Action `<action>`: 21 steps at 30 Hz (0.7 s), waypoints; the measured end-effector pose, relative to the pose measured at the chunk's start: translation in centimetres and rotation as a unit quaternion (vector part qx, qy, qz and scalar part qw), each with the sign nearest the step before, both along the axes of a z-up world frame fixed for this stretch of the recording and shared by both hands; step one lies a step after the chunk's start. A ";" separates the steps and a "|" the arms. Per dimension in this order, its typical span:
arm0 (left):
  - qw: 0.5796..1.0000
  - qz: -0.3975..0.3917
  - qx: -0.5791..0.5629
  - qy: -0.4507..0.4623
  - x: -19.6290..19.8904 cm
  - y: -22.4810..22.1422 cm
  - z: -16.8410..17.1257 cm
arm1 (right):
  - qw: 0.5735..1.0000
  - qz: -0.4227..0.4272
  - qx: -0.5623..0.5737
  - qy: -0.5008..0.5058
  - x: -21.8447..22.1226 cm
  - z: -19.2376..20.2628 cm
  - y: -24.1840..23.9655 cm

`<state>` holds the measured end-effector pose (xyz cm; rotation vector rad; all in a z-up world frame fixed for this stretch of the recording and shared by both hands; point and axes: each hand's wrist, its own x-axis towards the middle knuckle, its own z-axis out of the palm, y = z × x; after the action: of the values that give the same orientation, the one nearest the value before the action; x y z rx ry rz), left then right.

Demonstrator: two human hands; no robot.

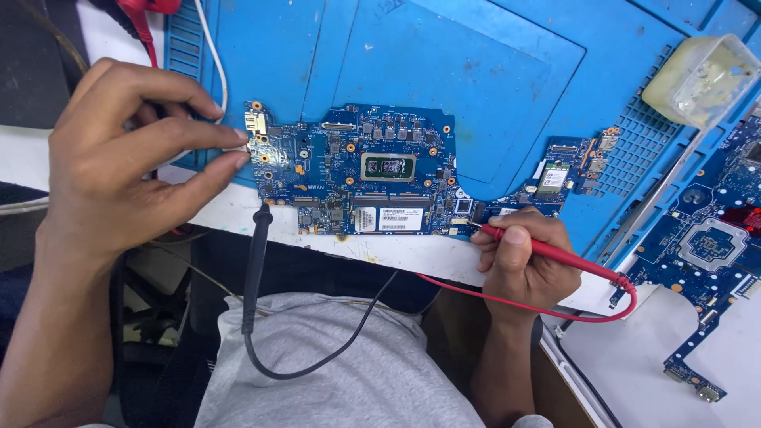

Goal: Testing various components on a laptop motherboard using a multimeter to diagnose faults.

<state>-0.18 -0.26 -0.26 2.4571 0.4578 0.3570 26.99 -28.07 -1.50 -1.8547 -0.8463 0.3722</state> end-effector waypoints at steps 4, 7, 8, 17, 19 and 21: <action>1.000 -0.010 0.003 -0.002 0.1 0.0 -0.1 | 0.999 -0.001 0.033 0.010 0.1 -0.3 -0.2; 0.999 -0.013 0.034 -0.010 0.5 0.0 0.3 | 0.999 0.007 0.037 0.012 0.1 -0.3 -0.3; 0.998 -0.015 0.054 -0.012 0.7 0.1 0.5 | 0.999 0.006 0.029 0.013 0.0 -0.3 -0.4; 0.991 -0.015 0.121 -0.047 2.0 -0.2 0.9 | 0.999 0.006 0.029 0.046 0.0 -0.1 -0.3; 0.991 -0.015 0.124 -0.046 1.9 -0.2 0.7 | 0.998 0.006 0.028 0.047 -0.1 -0.1 -0.3; 0.991 -0.018 0.125 -0.045 1.9 -0.3 0.5 | 0.998 0.003 0.027 0.048 -0.1 -0.1 -0.4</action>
<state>1.69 -0.58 0.23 2.6732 0.3467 0.5367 26.93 -28.46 -1.62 -1.7702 -0.7893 0.4349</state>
